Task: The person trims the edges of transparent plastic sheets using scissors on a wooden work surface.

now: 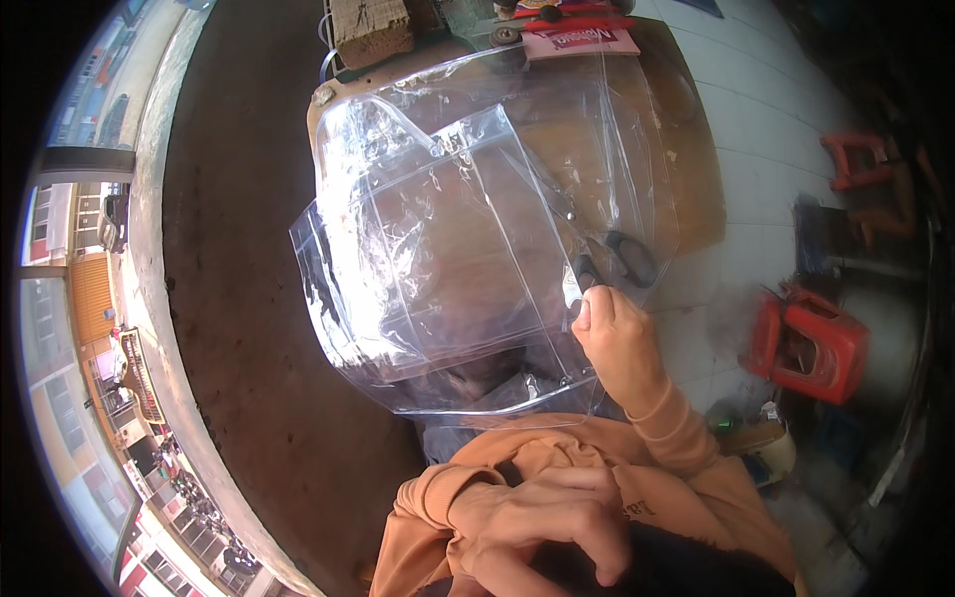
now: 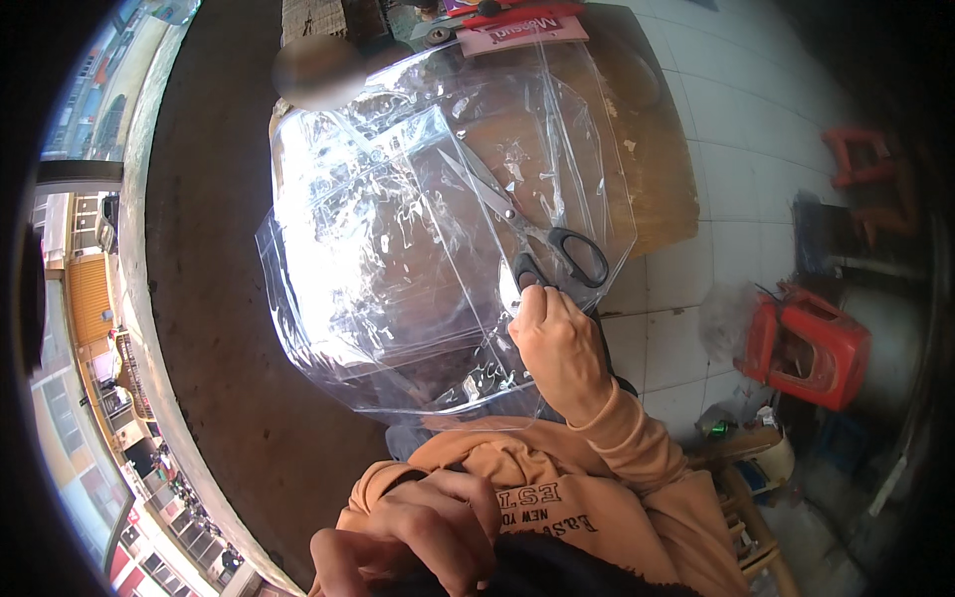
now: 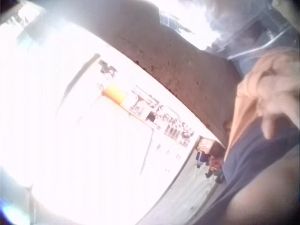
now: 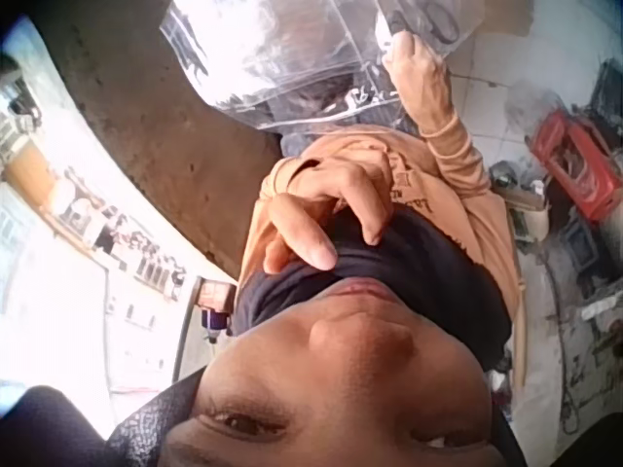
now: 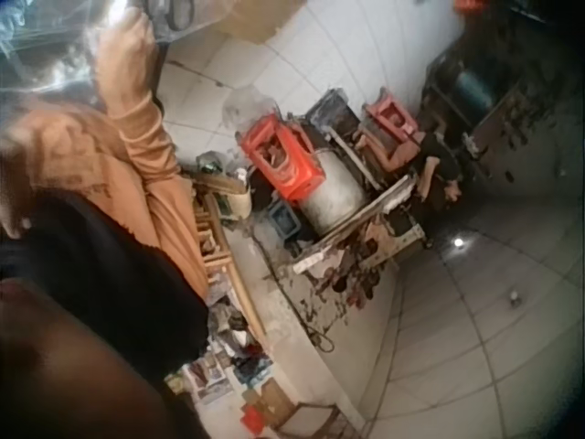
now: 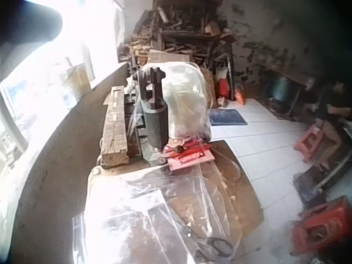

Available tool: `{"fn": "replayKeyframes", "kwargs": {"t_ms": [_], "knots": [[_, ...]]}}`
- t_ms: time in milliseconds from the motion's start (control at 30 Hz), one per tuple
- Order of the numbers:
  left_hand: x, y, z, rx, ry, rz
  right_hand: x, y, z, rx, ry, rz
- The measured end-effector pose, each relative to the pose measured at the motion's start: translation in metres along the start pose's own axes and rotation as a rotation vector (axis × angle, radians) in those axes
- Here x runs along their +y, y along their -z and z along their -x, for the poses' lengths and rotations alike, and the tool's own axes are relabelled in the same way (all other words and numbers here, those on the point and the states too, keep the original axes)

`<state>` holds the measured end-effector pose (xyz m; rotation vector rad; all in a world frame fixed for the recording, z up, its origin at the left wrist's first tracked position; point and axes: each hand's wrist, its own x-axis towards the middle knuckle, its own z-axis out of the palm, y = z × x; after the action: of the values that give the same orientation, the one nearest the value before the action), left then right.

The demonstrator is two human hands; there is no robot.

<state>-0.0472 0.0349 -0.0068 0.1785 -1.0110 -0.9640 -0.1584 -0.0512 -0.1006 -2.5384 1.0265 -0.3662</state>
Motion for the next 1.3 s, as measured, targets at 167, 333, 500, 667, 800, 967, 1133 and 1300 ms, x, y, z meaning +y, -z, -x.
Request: {"fn": "replayKeyframes", "kwargs": {"t_ms": [167,333,500,667,800,967,1133,1300], "knots": [[-0.017,-0.019,-0.013,0.041,-0.245,0.006,0.001,-0.004,0.001,0.092,-0.057,-0.154],[0.011,-0.011,0.005,0.127,0.24,-0.391,0.0,0.001,-0.001,0.093,-0.08,-0.211],[-0.016,-0.013,-0.02,0.0,-0.209,-0.005,-0.009,0.001,-0.003,0.059,-0.106,-0.238],[-0.003,0.027,-0.038,-0.292,0.116,-0.227,-0.004,0.0,-0.001,0.075,-0.017,-0.146],[-0.015,0.064,-0.019,-0.349,0.406,-1.41,0.001,0.003,-0.002,0.09,0.067,-0.187],[-0.02,0.101,-0.008,-0.464,0.493,-1.543,-0.008,0.012,-0.004,0.045,0.004,-0.422],[-0.026,0.121,-0.024,-0.583,0.376,-1.512,-0.01,0.019,-0.004,0.057,-0.108,-0.561],[-0.031,0.129,-0.032,-0.616,0.284,-1.508,-0.011,0.021,-0.002,0.094,-0.168,-0.598]]}}
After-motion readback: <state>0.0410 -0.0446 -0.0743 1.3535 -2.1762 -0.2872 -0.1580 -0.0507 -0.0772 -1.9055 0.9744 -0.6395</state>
